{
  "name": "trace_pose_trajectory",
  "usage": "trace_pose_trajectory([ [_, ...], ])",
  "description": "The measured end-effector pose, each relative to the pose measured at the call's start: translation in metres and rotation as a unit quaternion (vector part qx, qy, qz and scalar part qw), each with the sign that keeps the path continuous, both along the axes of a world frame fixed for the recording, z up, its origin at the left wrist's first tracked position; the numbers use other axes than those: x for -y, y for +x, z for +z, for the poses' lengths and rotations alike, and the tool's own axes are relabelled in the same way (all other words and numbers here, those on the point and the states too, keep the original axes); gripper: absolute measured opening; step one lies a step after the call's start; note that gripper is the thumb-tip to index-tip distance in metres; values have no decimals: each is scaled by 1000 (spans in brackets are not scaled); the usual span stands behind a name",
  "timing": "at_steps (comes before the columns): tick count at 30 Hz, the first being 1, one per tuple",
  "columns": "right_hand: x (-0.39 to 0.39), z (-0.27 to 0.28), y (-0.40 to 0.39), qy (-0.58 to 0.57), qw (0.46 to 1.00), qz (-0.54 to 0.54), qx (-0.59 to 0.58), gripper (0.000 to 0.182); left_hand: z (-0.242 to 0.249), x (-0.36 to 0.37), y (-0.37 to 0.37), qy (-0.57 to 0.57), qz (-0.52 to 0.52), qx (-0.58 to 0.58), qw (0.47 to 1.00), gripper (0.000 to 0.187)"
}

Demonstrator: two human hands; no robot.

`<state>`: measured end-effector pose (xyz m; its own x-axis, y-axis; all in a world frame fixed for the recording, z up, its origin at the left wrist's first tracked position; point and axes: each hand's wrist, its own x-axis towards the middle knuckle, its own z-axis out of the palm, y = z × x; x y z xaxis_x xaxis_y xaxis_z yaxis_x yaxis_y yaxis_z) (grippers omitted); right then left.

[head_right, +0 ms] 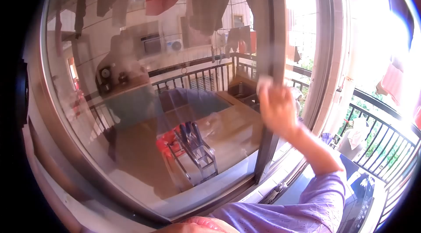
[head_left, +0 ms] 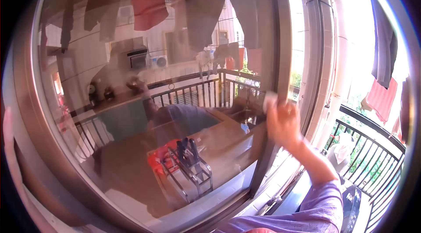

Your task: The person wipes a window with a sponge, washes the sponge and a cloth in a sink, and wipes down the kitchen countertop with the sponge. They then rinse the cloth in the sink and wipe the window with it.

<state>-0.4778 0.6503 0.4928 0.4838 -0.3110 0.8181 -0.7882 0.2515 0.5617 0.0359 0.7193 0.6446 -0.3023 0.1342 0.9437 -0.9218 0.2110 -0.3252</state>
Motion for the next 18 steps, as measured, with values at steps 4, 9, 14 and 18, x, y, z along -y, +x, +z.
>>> trace_pose_trajectory([
  [4, -40, -49, 7, 205, 939, 161, 225, 21, -1, -1, 1, -8, -2, -9, 1000, 66],
  [9, -84, 78, 6, -18, 943, 216, 251, 13, -15, -6, -3, -56, 70, -46, 995, 45],
  [14, -78, 258, -4, -231, 935, 246, 109, 31, -20, -3, 0, -25, 168, -143, 975, 32],
  [18, -34, 405, -51, -260, 900, 327, 122, 28, -30, 14, 24, -11, 136, -168, 976, 34],
])
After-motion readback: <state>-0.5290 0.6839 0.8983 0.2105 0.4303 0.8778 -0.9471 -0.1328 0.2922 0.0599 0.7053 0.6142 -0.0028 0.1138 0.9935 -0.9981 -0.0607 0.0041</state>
